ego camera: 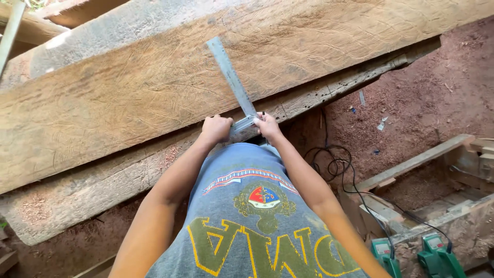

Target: The person measures a wooden structure and a large wooden plank using a tape measure and a pencil. They mark measurements on the plank and use a try square to draw straight lines for cutting.

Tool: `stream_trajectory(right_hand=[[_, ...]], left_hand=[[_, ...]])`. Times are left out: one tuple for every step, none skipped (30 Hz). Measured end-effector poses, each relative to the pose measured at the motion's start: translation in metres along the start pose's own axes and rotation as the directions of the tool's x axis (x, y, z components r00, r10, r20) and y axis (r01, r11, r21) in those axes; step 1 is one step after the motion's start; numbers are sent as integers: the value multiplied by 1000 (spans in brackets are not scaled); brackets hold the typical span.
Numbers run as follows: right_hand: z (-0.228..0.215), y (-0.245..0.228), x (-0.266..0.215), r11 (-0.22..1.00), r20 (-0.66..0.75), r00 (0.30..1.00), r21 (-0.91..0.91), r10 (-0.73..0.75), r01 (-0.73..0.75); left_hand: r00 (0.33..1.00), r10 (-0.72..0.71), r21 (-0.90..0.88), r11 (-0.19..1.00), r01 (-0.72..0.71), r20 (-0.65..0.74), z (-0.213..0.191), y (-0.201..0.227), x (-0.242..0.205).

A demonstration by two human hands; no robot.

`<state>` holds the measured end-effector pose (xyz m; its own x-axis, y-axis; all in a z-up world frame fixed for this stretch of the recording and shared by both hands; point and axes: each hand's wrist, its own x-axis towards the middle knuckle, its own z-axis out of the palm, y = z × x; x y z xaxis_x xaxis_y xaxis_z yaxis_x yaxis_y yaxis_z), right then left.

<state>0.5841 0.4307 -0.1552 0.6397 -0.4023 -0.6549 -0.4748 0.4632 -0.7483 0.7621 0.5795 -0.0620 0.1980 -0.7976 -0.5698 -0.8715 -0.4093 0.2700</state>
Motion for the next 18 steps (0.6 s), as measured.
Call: stream_trajectory(right_hand=[[1,5,11,1000,4,1000,8,1,-1],[2,9,22,999,-28,1000,32,10,-9],[4,16,32,998,-63,998,61,24,-20],[8,17,36,997,-64,998,74,30,-25],[10,18,40,996,-107,994,86,-12,21],[13,18,45,993,-151,987,96,-53,68],[19,12,42,992,-157,987,107,-46,63],[25,5,41,992,-197,980,118,-21,45],[29,0,36,992,-236,972,125,9,21],[32,1,34,991,-242,970,130,22,10],[32,0,33,989,-259,966,144,3,35],[34,-1,32,986,-276,961,157,-15,61],[33,-1,32,986,-277,961,156,-10,56],[32,0,30,985,-278,959,145,-48,91],[35,1,29,983,-274,958,137,-84,126],[35,2,29,983,-271,959,139,-78,120],[35,3,30,975,-274,957,172,-90,141],[35,4,30,965,-278,955,205,-102,163]], left_hand=[[1000,-3,6,1000,3,6,1,-2,1],[997,-3,11,1000,4,-82,2,-5,3],[986,2,17,1000,0,-164,3,-7,4],[988,5,24,1000,-2,-152,-3,-6,4],[979,12,29,1000,-6,-206,-8,-4,4],[966,18,34,999,-10,-258,-13,-2,5],[968,26,39,999,-16,-248,-21,-1,9],[971,33,65,998,-18,-238,-28,-1,13],[973,38,83,996,-19,-226,-33,2,17],[976,43,81,996,-27,-213,-35,2,21],[979,41,98,995,-22,-201,-38,4,27],[981,40,116,993,-18,-189,-41,6,32],[982,39,112,994,-19,-186,-44,9,38],[985,38,126,992,-16,-171,-47,12,43],[988,32,143,990,-10,-154,-50,13,46],[988,28,140,990,-7,-149,-44,12,51],[988,26,150,989,-2,-155,-39,11,56],[987,24,159,987,2,-161,-34,10,62]])
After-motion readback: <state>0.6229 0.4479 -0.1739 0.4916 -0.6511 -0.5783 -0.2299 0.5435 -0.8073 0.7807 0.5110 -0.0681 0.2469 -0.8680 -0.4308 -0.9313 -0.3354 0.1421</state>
